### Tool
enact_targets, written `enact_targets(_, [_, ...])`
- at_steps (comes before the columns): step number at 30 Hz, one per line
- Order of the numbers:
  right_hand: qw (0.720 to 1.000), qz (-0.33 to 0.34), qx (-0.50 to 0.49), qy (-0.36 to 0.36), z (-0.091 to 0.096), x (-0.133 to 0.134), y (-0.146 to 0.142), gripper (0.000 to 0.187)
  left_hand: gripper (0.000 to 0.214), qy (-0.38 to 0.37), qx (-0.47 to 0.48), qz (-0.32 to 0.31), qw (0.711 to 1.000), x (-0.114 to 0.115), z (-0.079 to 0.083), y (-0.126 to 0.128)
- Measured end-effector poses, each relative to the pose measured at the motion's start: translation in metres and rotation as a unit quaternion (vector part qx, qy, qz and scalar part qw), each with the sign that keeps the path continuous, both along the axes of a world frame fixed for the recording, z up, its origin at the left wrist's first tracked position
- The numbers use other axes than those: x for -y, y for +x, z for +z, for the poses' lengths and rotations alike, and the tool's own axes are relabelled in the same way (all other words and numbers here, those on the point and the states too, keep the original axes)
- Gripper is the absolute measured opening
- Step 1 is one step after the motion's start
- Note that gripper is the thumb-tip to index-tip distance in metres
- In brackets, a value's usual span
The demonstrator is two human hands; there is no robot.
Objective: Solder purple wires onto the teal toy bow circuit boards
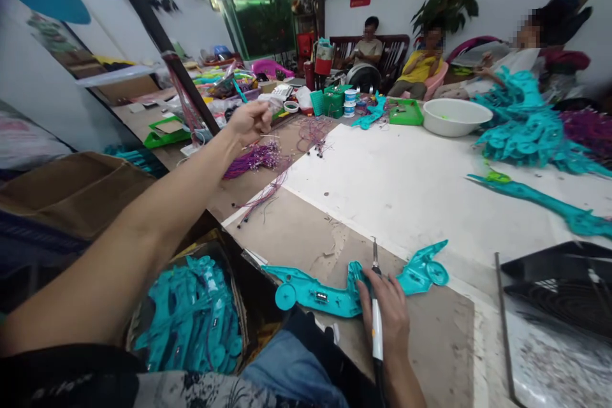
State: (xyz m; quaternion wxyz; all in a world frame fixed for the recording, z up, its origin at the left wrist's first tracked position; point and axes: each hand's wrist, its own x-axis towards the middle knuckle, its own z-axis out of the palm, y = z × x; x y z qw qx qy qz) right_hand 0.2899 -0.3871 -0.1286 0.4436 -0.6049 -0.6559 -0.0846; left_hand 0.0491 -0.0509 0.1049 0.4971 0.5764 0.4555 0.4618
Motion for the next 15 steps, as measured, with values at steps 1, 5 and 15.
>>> enact_targets(1, [1.000,0.003,-0.002,-0.003,0.000,0.000,0.000,0.024,0.015,0.017,0.012,-0.009,1.000,0.000,0.002,-0.005])
enact_targets(5, [1.000,0.012,0.000,-0.003,0.000,-0.001,0.000,0.023,0.012,0.047,-0.069,-0.022,0.996,-0.015,0.008,-0.024])
enact_targets(15, [1.000,0.011,0.004,-0.021,0.004,0.002,-0.001,0.025,0.023,-0.017,-0.366,-0.043,0.929,-0.002,-0.075,-0.056])
